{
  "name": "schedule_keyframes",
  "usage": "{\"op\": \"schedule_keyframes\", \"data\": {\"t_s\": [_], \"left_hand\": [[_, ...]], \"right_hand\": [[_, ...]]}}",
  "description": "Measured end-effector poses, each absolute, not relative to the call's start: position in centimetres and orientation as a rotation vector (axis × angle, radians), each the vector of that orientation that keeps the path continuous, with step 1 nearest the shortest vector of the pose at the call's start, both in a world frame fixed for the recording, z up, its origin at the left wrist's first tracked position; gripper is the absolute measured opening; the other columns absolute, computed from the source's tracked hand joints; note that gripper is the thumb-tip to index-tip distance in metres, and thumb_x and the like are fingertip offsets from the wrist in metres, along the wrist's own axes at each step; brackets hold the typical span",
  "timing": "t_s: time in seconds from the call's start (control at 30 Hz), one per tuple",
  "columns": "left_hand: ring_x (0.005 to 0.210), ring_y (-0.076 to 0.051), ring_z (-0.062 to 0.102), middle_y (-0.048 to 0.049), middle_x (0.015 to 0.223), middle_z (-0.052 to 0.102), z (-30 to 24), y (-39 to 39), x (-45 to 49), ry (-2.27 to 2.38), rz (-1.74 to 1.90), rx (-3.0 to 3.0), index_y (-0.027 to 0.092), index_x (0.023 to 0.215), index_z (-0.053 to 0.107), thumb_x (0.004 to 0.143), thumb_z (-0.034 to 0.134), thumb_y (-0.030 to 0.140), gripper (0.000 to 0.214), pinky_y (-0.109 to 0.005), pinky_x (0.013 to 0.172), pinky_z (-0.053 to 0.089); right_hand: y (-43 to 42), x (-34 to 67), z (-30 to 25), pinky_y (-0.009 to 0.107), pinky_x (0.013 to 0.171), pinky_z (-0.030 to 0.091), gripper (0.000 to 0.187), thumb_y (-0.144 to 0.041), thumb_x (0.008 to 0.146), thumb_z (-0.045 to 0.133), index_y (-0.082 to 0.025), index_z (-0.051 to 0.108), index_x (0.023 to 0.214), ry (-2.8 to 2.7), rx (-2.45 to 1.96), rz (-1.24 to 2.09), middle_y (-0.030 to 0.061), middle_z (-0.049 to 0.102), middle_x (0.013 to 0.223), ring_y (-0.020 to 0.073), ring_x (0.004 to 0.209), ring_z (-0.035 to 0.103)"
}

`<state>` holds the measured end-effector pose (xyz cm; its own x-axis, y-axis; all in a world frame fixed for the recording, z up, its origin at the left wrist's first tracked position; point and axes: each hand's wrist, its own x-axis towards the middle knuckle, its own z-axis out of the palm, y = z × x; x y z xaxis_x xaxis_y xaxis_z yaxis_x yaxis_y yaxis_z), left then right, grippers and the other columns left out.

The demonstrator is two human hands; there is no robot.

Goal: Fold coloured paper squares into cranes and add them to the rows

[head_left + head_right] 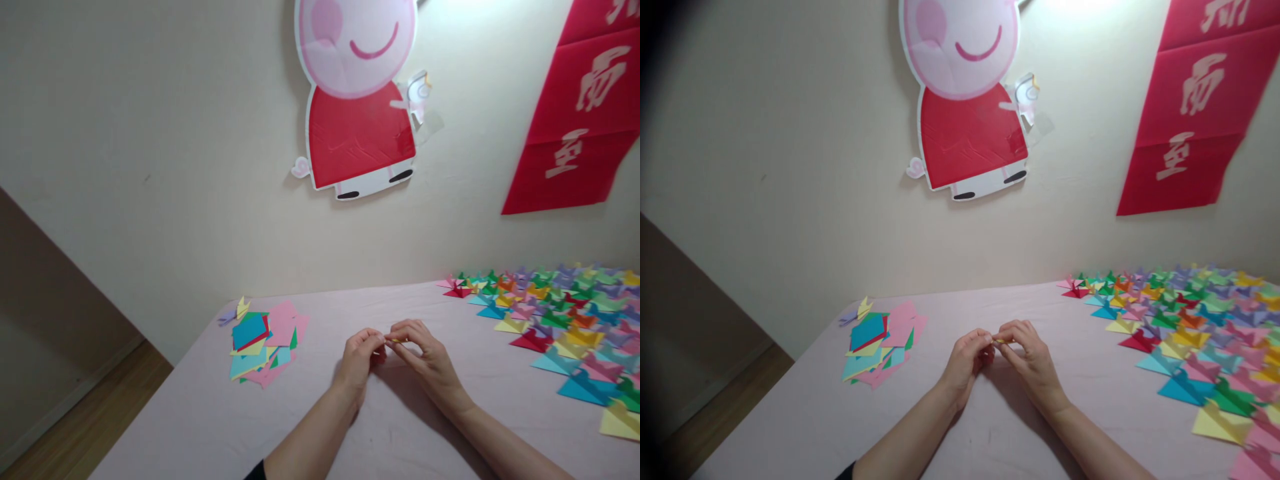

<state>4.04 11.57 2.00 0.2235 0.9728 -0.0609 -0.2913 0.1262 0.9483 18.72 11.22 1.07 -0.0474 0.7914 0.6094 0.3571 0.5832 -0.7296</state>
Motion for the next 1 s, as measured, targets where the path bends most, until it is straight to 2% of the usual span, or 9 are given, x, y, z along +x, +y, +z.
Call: {"op": "schedule_keyframes", "data": {"t_s": [0.2, 0.37, 0.53, 0.6, 1.0], "left_hand": [[0.060, -0.011, 0.045, 0.0008, 0.066, 0.052, 2.1, 12.0, 3.6, 0.828, 1.043, 1.038, 0.018, 0.073, 0.054, 0.066, 0.069, 0.043, 0.030, -0.024, 0.061, 0.034], [0.060, -0.012, 0.045, 0.0023, 0.065, 0.050, 1.8, 12.1, 3.4, 0.846, 1.085, 1.181, 0.018, 0.074, 0.054, 0.071, 0.066, 0.041, 0.026, -0.025, 0.060, 0.035], [0.075, -0.016, 0.050, -0.0002, 0.080, 0.058, 2.5, 11.1, 3.6, 0.990, 1.248, 1.515, 0.019, 0.081, 0.060, 0.077, 0.062, 0.023, 0.006, -0.027, 0.070, 0.038], [0.074, -0.016, 0.051, -0.0006, 0.080, 0.060, 2.8, 10.7, 3.7, 1.091, 1.287, 1.700, 0.020, 0.081, 0.060, 0.081, 0.059, 0.020, 0.001, -0.028, 0.070, 0.039], [0.077, -0.019, 0.053, -0.0005, 0.079, 0.060, 2.5, 10.4, 3.7, 1.226, 1.260, 1.972, 0.022, 0.077, 0.057, 0.088, 0.054, 0.020, 0.012, -0.030, 0.071, 0.038]], "right_hand": [[11.2, 18.7, 1.2, 0.037, 0.079, 0.045, 0.030, -0.052, 0.086, 0.064, -0.026, 0.071, 0.073, -1.581, -1.014, 0.566, 0.0044, 0.069, 0.080, 0.0239, 0.083, 0.059], [11.3, 18.5, 1.3, 0.032, 0.073, 0.045, 0.028, -0.049, 0.082, 0.066, -0.024, 0.070, 0.070, -1.513, -1.031, 0.688, 0.0031, 0.066, 0.078, 0.0215, 0.079, 0.059], [11.3, 18.4, 1.5, 0.029, 0.067, 0.045, 0.029, -0.049, 0.078, 0.068, -0.021, 0.067, 0.069, -1.426, -1.050, 0.825, 0.0018, 0.064, 0.076, 0.0190, 0.072, 0.057], [11.4, 18.4, 1.4, 0.029, 0.066, 0.045, 0.029, -0.049, 0.076, 0.069, -0.021, 0.066, 0.069, -1.392, -1.045, 0.885, 0.0016, 0.063, 0.075, 0.0189, 0.072, 0.056], [11.0, 18.1, 1.9, 0.027, 0.061, 0.041, 0.036, -0.055, 0.073, 0.068, -0.021, 0.057, 0.067, -1.347, -1.056, 1.026, -0.0007, 0.054, 0.069, 0.0174, 0.068, 0.049]]}}
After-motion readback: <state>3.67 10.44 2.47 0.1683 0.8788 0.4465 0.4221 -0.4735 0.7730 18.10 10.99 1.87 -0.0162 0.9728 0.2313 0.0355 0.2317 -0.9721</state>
